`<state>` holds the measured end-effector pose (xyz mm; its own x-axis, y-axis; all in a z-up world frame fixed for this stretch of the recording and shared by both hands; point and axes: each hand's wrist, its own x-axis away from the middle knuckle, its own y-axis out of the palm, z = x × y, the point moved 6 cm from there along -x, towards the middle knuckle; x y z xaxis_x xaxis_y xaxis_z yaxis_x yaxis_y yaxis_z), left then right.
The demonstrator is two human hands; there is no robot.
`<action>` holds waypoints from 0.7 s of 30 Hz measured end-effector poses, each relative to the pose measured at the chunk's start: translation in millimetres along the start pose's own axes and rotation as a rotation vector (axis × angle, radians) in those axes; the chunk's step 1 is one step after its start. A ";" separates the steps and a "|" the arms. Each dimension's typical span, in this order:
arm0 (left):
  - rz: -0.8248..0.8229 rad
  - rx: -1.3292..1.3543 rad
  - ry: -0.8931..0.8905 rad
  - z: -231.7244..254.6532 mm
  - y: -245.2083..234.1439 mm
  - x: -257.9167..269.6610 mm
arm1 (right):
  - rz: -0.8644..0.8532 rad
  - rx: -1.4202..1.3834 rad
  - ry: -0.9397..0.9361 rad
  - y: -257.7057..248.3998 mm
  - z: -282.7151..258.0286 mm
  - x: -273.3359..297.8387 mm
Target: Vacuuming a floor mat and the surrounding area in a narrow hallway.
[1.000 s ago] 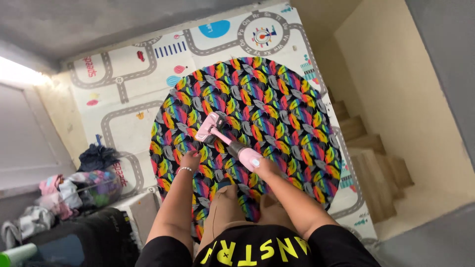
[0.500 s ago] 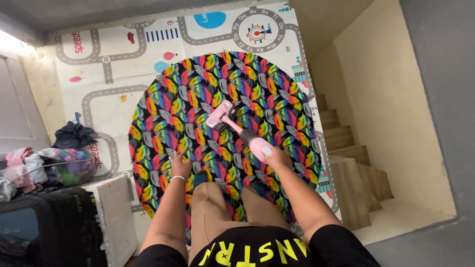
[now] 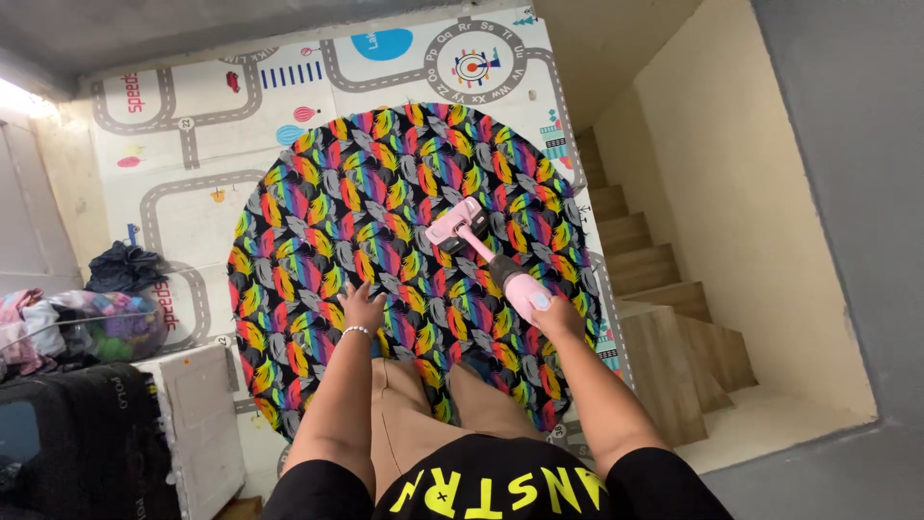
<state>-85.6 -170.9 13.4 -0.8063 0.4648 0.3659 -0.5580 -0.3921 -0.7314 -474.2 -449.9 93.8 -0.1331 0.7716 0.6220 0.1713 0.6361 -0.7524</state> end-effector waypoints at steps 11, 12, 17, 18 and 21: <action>-0.134 -0.161 0.065 53.7 -14.1 8.8 | 0.117 -0.126 0.085 -10.9 53.4 -18.5; -0.125 -0.166 0.070 54.8 -14.1 5.9 | 0.116 -0.122 0.109 -11.9 59.2 -18.8; -0.156 -0.208 0.053 76.5 -19.6 11.6 | 0.228 -0.182 0.091 -1.0 98.3 -39.7; -0.165 -0.203 0.036 77.9 -20.5 14.1 | 0.234 -0.182 0.104 2.4 106.8 -42.0; -0.209 -0.149 0.038 82.8 -20.9 19.7 | 0.246 -0.207 0.114 -4.7 120.5 -36.3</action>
<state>-106.1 -219.3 83.5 -0.6667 0.5542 0.4984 -0.6745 -0.1642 -0.7198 -587.7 -480.1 48.6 0.0449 0.8887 0.4562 0.3810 0.4069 -0.8302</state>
